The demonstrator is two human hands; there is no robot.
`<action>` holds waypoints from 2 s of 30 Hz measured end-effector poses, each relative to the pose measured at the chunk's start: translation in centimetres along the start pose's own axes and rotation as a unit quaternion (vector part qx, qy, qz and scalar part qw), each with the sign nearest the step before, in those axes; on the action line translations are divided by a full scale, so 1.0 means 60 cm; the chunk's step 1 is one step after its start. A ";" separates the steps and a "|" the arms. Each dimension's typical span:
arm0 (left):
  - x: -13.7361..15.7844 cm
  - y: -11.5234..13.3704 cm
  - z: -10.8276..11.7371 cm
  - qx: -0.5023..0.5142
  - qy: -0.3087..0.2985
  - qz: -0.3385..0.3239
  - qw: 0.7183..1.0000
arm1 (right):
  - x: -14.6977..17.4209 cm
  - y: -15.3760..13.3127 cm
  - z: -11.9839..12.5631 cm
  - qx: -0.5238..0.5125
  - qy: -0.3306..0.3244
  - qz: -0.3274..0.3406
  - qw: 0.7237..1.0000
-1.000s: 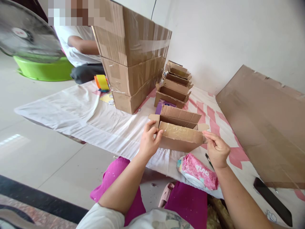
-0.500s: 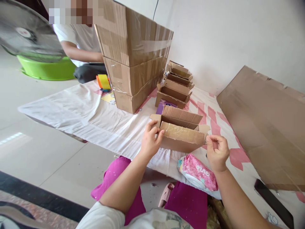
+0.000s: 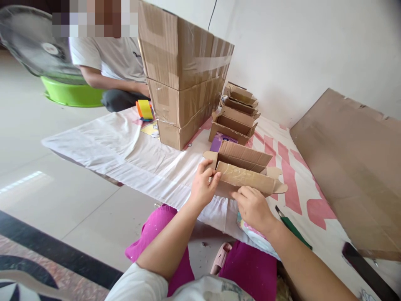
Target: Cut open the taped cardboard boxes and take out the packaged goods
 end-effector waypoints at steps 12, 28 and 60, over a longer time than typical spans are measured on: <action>-0.006 0.028 0.017 0.002 -0.157 -0.042 0.987 | -0.016 0.197 0.104 0.154 0.139 -0.152 0.966; 0.012 0.082 0.032 -0.219 -0.136 -0.071 0.964 | 0.004 0.156 0.085 0.007 -0.078 -0.169 0.983; -0.063 0.081 0.017 -0.175 -0.186 -0.020 0.967 | 0.009 0.164 0.098 -0.072 -0.058 -0.187 0.978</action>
Point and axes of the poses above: each hand's wrist, its own x-axis away from the middle knuckle, its own z-axis out of the back of the hand, y = z × x, the point moved 7 cm from there along -x, towards the middle knuckle, and after that the axes turned 6 degrees about y, right-handed, at the moved point
